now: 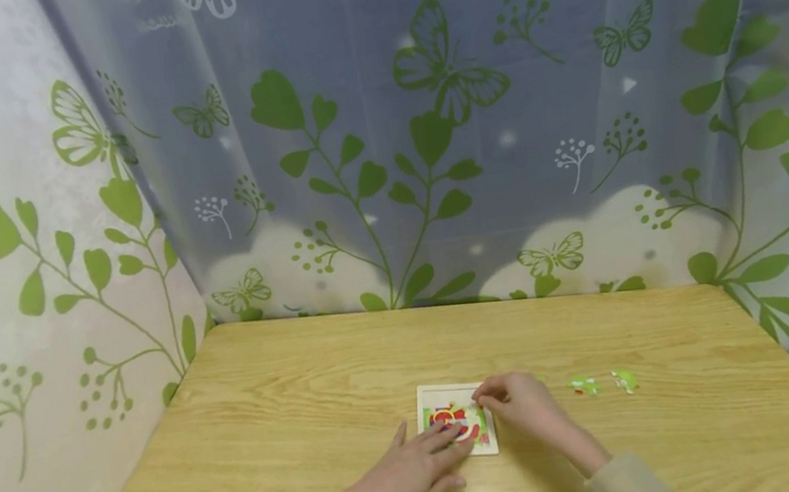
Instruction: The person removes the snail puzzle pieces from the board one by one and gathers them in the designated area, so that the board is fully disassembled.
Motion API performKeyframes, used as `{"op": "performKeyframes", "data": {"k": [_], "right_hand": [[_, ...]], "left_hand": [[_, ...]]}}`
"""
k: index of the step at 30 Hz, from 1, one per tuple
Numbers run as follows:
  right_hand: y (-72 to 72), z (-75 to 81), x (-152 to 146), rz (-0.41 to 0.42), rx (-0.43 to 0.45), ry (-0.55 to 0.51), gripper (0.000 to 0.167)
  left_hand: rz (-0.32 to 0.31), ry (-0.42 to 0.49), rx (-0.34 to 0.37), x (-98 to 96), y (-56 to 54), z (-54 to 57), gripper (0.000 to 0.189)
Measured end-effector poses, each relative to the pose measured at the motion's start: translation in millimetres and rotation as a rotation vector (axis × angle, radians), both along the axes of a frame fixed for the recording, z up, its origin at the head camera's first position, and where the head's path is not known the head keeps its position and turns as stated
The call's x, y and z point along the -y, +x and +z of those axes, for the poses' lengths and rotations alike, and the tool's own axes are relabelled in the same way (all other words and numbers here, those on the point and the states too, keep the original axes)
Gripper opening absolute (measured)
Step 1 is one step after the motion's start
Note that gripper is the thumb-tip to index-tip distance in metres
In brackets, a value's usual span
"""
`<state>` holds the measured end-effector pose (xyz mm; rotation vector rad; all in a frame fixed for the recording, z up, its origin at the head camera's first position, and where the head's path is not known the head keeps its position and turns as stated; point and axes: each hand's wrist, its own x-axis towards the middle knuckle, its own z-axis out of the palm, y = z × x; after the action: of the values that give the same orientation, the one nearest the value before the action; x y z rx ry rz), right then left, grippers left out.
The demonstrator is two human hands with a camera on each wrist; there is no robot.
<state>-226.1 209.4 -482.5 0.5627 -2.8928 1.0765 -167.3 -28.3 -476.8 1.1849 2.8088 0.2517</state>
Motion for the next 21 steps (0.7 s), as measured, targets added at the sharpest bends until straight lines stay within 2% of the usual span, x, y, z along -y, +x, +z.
{"op": "performKeyframes", "data": {"k": [4,11,17,21], "right_hand": [[1.5,1.2,2.3,-0.001,-0.003,-0.001,0.010],[3.2,3.1,4.9,0.009,0.015,-0.030,0.011],[1.5,0.5,5.3,0.041,-0.018,-0.085,0.015],[0.0,-2.3,4.0,0.062,0.000,-0.132,0.017]], "left_hand": [[0.006,0.007,0.018,-0.1,0.1,-0.5,0.055],[0.011,-0.002,0.000,-0.7,1.7,2.2,0.055],[0.011,-0.007,0.010,-0.5,2.1,3.1,0.056],[0.008,-0.003,0.023,0.0,1.3,2.4,0.056]]}}
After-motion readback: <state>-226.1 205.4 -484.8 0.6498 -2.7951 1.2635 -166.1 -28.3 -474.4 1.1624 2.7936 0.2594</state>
